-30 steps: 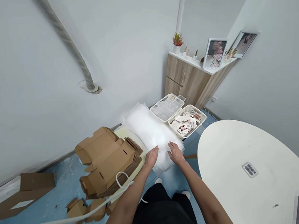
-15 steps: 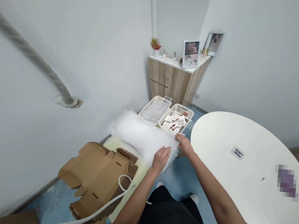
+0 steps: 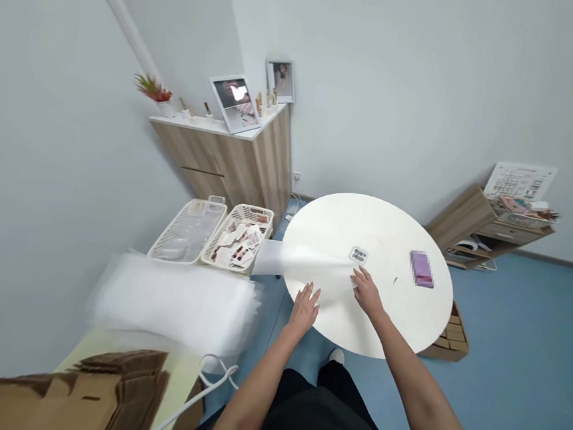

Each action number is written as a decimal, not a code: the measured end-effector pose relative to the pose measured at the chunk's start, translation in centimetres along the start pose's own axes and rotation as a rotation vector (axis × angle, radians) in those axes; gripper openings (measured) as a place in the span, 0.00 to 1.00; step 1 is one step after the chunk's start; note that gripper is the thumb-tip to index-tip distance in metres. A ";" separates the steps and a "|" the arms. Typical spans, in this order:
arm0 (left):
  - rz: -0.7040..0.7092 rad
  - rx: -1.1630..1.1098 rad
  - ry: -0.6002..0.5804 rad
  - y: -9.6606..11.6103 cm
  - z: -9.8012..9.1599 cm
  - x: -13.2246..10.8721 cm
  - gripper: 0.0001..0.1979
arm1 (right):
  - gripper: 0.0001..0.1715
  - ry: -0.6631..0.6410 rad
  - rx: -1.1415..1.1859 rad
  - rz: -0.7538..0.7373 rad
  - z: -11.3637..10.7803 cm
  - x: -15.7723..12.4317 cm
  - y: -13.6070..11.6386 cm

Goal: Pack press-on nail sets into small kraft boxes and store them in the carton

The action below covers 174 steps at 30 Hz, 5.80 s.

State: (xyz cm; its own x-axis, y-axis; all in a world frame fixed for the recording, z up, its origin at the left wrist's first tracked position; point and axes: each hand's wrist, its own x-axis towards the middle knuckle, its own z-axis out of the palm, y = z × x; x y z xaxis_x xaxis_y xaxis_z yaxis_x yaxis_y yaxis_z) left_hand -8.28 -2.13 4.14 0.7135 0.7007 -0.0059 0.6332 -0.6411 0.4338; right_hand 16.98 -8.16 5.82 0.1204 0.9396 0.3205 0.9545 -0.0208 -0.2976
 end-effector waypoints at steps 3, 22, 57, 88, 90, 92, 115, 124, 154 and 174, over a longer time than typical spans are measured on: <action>-0.055 0.027 -0.092 2.1 2.6 1.7 0.30 | 0.28 -0.059 -0.006 0.054 0.5 -3.8 3.4; -0.245 0.144 0.001 3.2 4.2 10.4 0.25 | 0.29 -0.252 0.115 0.051 6.2 -9.0 1.8; 0.154 0.119 -0.127 -0.8 7.0 5.8 0.33 | 0.37 -0.272 -0.005 0.355 7.4 8.9 14.2; 0.272 0.004 -0.185 -2.3 5.8 3.8 0.28 | 0.46 -0.448 0.160 0.135 7.2 1.6 2.2; 0.265 -0.010 -0.192 -2.2 5.3 4.2 0.25 | 0.45 -0.402 0.145 0.151 6.4 0.1 1.8; 0.254 -0.025 -0.199 -2.1 4.9 4.7 0.23 | 0.42 -0.370 0.139 0.149 5.6 -2.1 1.5; -0.111 -0.411 -0.143 0.2 -0.1 7.5 0.09 | 0.13 -0.329 0.318 0.525 2.3 -3.1 2.2; 0.125 0.058 0.095 1.7 3.1 6.4 0.19 | 0.08 -0.458 0.127 0.606 3.2 0.2 2.6; 0.179 -0.263 -0.308 0.2 0.2 10.0 0.13 | 0.09 -0.448 0.226 0.113 1.4 1.2 2.1; 0.085 0.142 -0.068 -0.2 2.2 9.9 0.29 | 0.22 -0.408 -0.004 0.125 4.4 4.0 1.9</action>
State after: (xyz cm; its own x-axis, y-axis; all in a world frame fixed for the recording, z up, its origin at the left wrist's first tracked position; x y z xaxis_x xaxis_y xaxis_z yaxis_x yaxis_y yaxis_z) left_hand -0.73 4.24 2.00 0.7816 0.6227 -0.0377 0.6026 -0.7381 0.3034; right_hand 18.11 -2.91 2.61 0.1185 0.9879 -0.1001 0.9403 -0.1440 -0.3083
